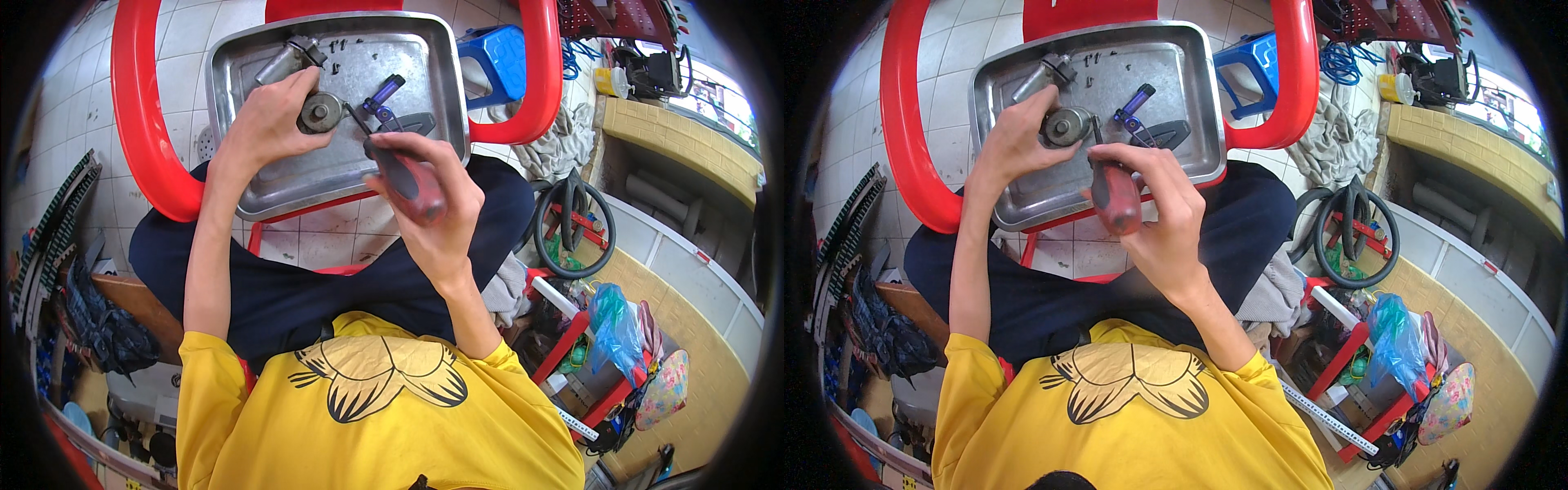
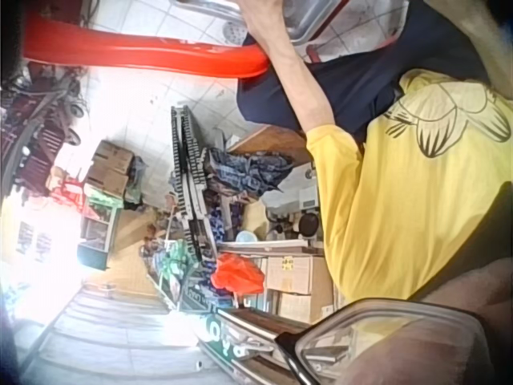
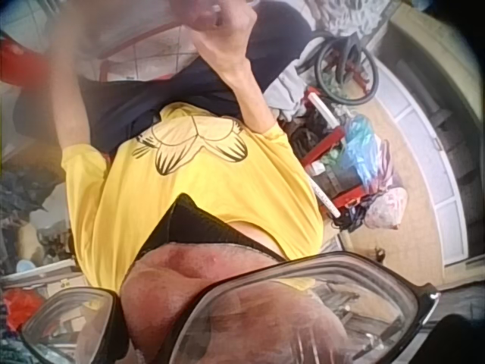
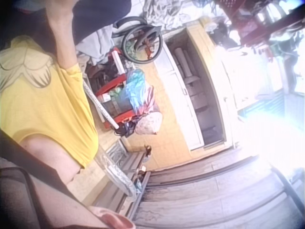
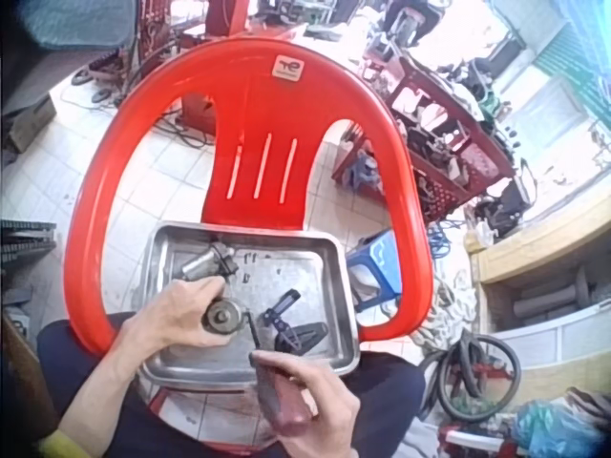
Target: The person disassembles a component of a starter motor by using a screwdriver to remove screws from the casing and then pulls the metal housing apart by hand.
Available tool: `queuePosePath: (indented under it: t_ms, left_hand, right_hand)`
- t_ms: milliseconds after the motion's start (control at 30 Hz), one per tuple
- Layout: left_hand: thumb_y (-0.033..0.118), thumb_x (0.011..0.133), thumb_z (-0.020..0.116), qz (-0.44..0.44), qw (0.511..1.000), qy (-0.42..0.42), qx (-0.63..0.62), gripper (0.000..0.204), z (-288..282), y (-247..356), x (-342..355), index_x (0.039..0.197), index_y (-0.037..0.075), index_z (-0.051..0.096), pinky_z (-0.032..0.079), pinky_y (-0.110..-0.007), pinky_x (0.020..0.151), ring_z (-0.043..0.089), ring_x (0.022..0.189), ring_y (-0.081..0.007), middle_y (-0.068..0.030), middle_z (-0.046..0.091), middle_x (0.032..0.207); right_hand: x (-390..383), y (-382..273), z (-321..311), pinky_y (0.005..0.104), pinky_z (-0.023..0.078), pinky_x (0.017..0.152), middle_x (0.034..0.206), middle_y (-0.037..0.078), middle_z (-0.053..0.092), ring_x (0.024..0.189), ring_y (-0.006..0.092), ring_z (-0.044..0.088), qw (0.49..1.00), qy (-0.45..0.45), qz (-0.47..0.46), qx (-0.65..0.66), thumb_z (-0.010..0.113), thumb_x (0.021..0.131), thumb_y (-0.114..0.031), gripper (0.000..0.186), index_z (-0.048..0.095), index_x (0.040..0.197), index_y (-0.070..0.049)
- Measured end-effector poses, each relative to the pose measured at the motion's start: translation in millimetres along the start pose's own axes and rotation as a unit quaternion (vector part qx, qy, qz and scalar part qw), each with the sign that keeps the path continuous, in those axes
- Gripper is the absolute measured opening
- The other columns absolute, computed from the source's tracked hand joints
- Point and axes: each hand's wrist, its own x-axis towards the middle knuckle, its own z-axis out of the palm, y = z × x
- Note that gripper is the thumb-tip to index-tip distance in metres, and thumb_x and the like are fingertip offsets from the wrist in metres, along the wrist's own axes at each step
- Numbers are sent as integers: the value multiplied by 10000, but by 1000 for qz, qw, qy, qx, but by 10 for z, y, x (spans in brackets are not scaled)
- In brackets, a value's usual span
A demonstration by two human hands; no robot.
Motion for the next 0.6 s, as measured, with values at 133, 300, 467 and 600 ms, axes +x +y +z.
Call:
queuePosePath:
  t_ms: [133, 300, 467, 600]
  left_hand:
    - [225, 703, 835, -6, 1000, -14, 2, 552, 0, -3, -2, 1126, -5, 564, 570, -464, 748, 687, 884, -423, -205, 675, 989]
    - [228, 703, 866, 0, 1000, -3, -13, 544, 13, -10, -4, 1093, 8, 557, 552, -461, 738, 679, 877, -419, -197, 654, 946]
    - [235, 704, 886, 4, 1000, 8, -16, 542, 3, -1, -4, 1065, 14, 548, 534, -461, 725, 670, 869, -420, -191, 638, 915]
    - [229, 707, 884, 5, 1000, 8, -23, 546, 11, -20, -8, 1077, 13, 546, 535, -457, 729, 670, 876, -421, -193, 641, 921]
  right_hand:
    - [37, 5, 44, 302, 539, 944, 1291, 152, 666, 1091, 212, 703, 999, -9, 17, 48, 692, 936, 54, 367, 582, 1281, -3]
    - [-19, -44, 114, 341, 517, 955, 1252, 136, 638, 1061, 213, 675, 976, 16, 126, 177, 687, 962, 27, 357, 551, 1291, -3]
    - [24, 70, 113, 355, 545, 852, 1195, 131, 673, 926, 245, 675, 993, 11, 26, 118, 860, 800, -35, 438, 636, 1176, -31]
    - [50, 20, 31, 340, 540, 811, 1112, 114, 710, 881, 225, 672, 999, 9, -32, -32, 900, 748, -65, 450, 690, 1145, -41]
